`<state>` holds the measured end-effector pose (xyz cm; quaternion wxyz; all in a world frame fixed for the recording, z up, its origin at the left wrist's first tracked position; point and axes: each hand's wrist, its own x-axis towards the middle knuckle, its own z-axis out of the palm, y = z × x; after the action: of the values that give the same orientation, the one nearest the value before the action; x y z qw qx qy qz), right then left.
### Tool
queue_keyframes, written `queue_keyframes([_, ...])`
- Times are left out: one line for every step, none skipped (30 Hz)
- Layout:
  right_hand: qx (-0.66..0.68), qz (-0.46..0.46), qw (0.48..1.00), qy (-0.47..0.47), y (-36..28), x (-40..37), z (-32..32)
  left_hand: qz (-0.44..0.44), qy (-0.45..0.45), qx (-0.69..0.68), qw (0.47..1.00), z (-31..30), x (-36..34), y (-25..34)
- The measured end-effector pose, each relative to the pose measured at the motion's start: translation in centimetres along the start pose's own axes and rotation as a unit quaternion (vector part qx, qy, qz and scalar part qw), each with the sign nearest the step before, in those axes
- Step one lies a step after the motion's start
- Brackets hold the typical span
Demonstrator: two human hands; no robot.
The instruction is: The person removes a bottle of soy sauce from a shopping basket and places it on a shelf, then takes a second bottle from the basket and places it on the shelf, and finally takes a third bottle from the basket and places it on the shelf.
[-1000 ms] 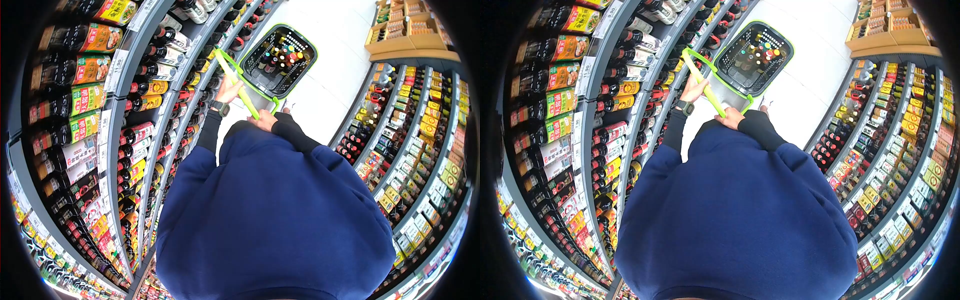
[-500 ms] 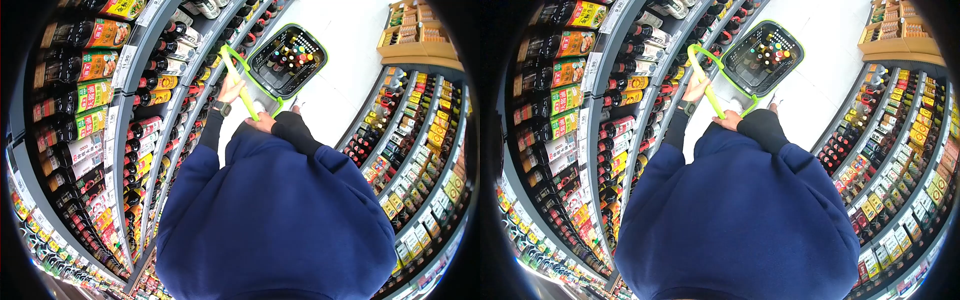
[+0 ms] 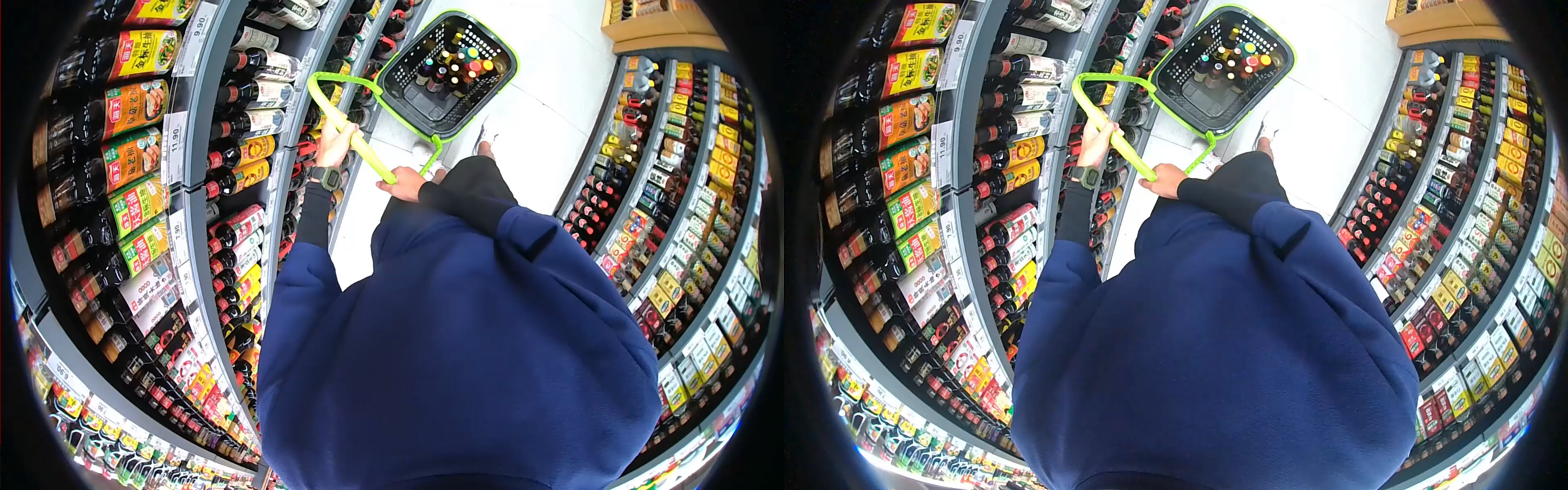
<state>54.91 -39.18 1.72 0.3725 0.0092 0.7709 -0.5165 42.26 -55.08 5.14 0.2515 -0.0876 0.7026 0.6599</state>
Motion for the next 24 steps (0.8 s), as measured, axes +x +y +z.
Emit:
queue_keyframes([-0.006,-0.003,1.0,0.003,-0.4,-0.7,-0.6,-0.008,0.007,-0.008,1.0,0.1,-0.5,-0.2])
queue_keyframes([-0.014,-0.008,1.0,0.007,-0.6,-1.4,-1.1,-0.015,0.015,-0.017,1.0,0.3,-0.8,-0.3])
queue_keyframes([-0.01,-0.029,0.999,0.027,-0.6,-1.9,-1.4,-0.026,0.026,-0.04,0.999,0.5,-1.1,-0.4])
queue_keyframes([-0.007,-0.05,0.998,0.047,-0.4,-2.5,-1.6,-0.036,0.037,-0.062,0.997,0.8,-1.3,-0.6])
queue_keyframes([-0.003,-0.071,0.995,0.067,-0.4,-2.9,-1.9,-0.046,0.048,-0.085,0.994,1.1,-1.6,-0.8])
queue_keyframes([-0.015,-0.076,0.996,0.049,-0.5,-3.3,-2.5,-0.038,0.056,-0.137,0.988,2.0,-2.2,-0.4])
queue_keyframes([-0.026,-0.079,0.996,0.032,-0.8,-3.8,-3.0,-0.052,0.064,-0.162,0.983,2.3,-2.6,-0.3])
queue_keyframes([-0.037,-0.082,0.996,0.014,-1.0,-4.2,-3.4,-0.066,0.072,-0.187,0.977,2.5,-2.9,-0.2])
queue_keyframes([-0.044,-0.089,0.995,0.01,-1.3,-4.3,-3.8,-0.078,0.078,-0.213,0.971,2.7,-2.8,-0.2])
queue_keyframes([-0.052,-0.095,0.994,0.006,-1.6,-4.6,-4.0,-0.095,0.105,-0.214,0.967,2.9,-2.8,-0.3])
queue_keyframes([-0.058,-0.1,0.993,0.001,-1.7,-5.0,-4.0,-0.1,0.12,-0.226,0.962,2.8,-2.8,-0.7])
queue_keyframes([-0.047,-0.114,0.992,0.008,-1.6,-5.1,-3.9,-0.103,0.134,-0.238,0.956,2.6,-2.7,-0.9])
queue_keyframes([-0.036,-0.13,0.991,0.016,-1.4,-5.1,-3.9,-0.105,0.149,-0.25,0.951,2.5,-2.5,-1.0])
queue_keyframes([-0.024,-0.146,0.989,0.022,-1.2,-5.0,-3.7,-0.098,0.154,-0.253,0.95,2.3,-2.7,-1.2])
queue_keyframes([0.005,-0.143,0.989,0.029,-0.8,-5.0,-3.4,-0.098,0.161,-0.256,0.948,1.9,-2.8,-1.5])
queue_keyframes([0.033,-0.141,0.989,0.035,-0.4,-4.8,-3.2,-0.097,0.168,-0.258,0.946,1.5,-2.8,-2.0])
queue_keyframes([0.062,-0.138,0.988,0.042,0.0,-4.6,-3.1,-0.097,0.175,-0.261,0.945,1.0,-2.8,-2.4])
queue_keyframes([0.059,-0.133,0.989,0.038,0.2,-4.5,-3.2,-0.101,0.181,-0.271,0.94,0.7,-3.0,-2.6])
queue_keyframes([0.056,-0.128,0.99,0.033,0.3,-4.5,-3.2,-0.1,0.185,-0.265,0.941,0.5,-3.2,-3.0])
queue_keyframes([0.054,-0.123,0.991,0.028,0.4,-4.5,-3.2,-0.099,0.19,-0.259,0.942,0.2,-3.5,-3.4])
queue_keyframes([0.042,-0.119,0.992,0.0,0.5,-4.4,-3.1,-0.099,0.195,-0.253,0.943,0.1,-3.7,-3.7])
queue_keyframes([0.03,-0.116,0.992,-0.029,0.6,-4.3,-3.0,-0.087,0.194,-0.243,0.947,0.1,-4.2,-3.7])
queue_keyframes([0.019,-0.111,0.992,-0.058,0.7,-4.4,-2.7,-0.105,0.193,-0.248,0.944,-0.2,-4.3,-4.2])
queue_keyframes([0.019,-0.105,0.992,-0.074,0.8,-4.4,-2.4,-0.122,0.192,-0.254,0.94,-0.7,-4.3,-4.9])
